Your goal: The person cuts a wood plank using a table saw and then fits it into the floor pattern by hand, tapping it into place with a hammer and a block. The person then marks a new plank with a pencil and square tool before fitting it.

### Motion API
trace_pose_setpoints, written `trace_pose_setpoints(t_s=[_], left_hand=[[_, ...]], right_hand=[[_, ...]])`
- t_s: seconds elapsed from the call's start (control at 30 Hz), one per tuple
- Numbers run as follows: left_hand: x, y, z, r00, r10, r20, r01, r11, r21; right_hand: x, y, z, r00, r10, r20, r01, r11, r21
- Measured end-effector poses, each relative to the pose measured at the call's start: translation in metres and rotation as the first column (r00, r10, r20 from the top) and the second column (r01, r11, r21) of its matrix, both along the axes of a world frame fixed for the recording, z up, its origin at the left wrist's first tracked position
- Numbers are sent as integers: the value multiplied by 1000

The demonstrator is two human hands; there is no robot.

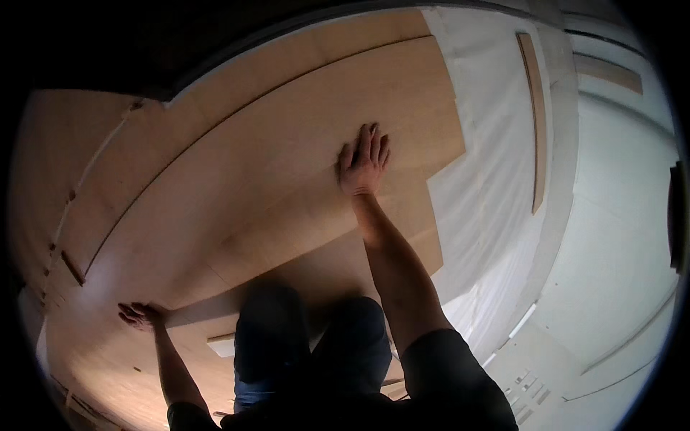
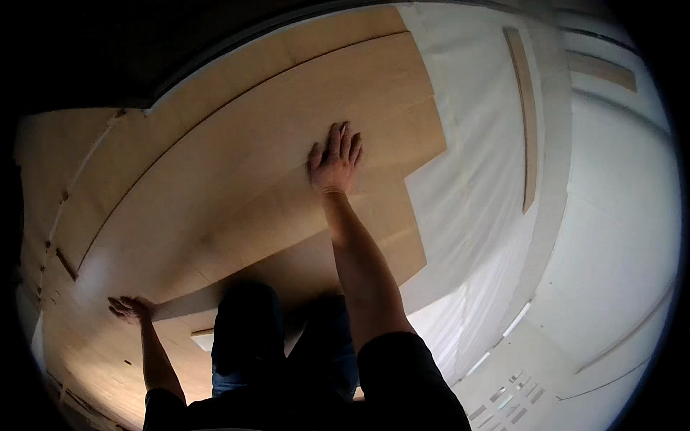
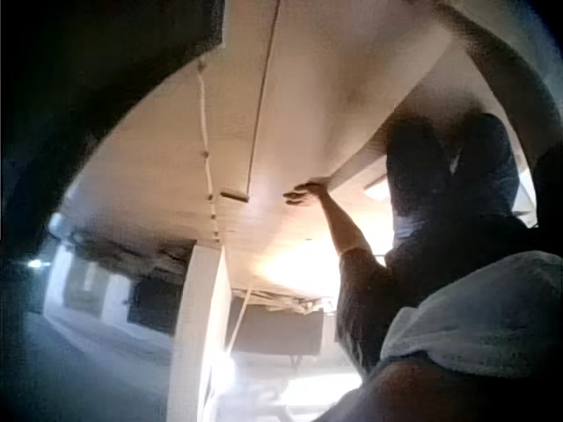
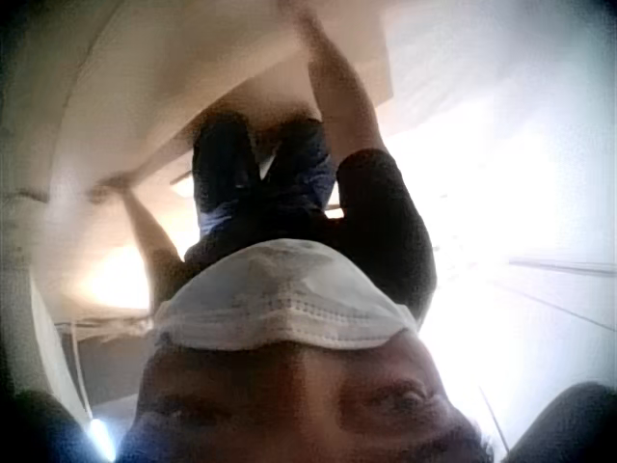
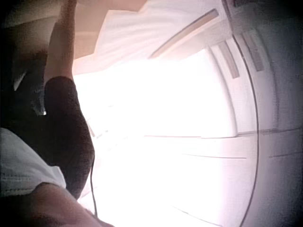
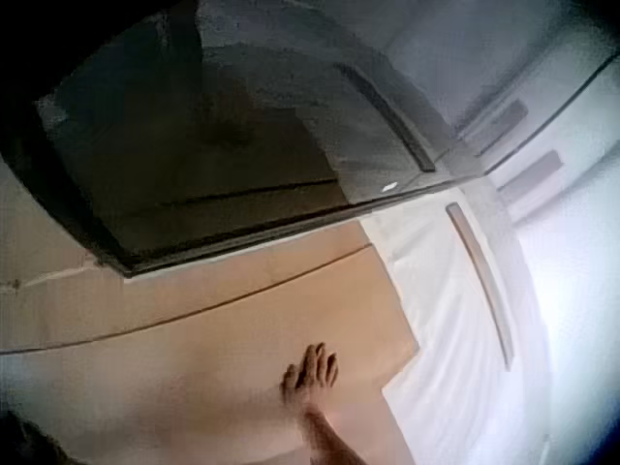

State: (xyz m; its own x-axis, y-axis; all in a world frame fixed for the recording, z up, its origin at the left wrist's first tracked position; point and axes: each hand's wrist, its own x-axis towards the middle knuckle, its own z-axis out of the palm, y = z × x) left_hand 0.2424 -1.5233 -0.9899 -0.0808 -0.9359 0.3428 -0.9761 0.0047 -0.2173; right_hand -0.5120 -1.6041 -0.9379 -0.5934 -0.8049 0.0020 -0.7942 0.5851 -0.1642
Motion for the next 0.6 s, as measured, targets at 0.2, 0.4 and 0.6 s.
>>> trace_pose_setpoints(t_s=[0.2,0.4,0.6], left_hand=[[-103,-67,59,960,275,58,-274,866,418],[-570,-224,107,628,-424,-653,743,575,342],[-764,-253,92,472,-542,-696,867,428,255]], right_hand=[[-17,4,15,1000,-14,7,14,1000,8],[-24,3,12,999,-10,40,12,999,-49],[-28,0,15,990,-21,141,26,999,-33]])
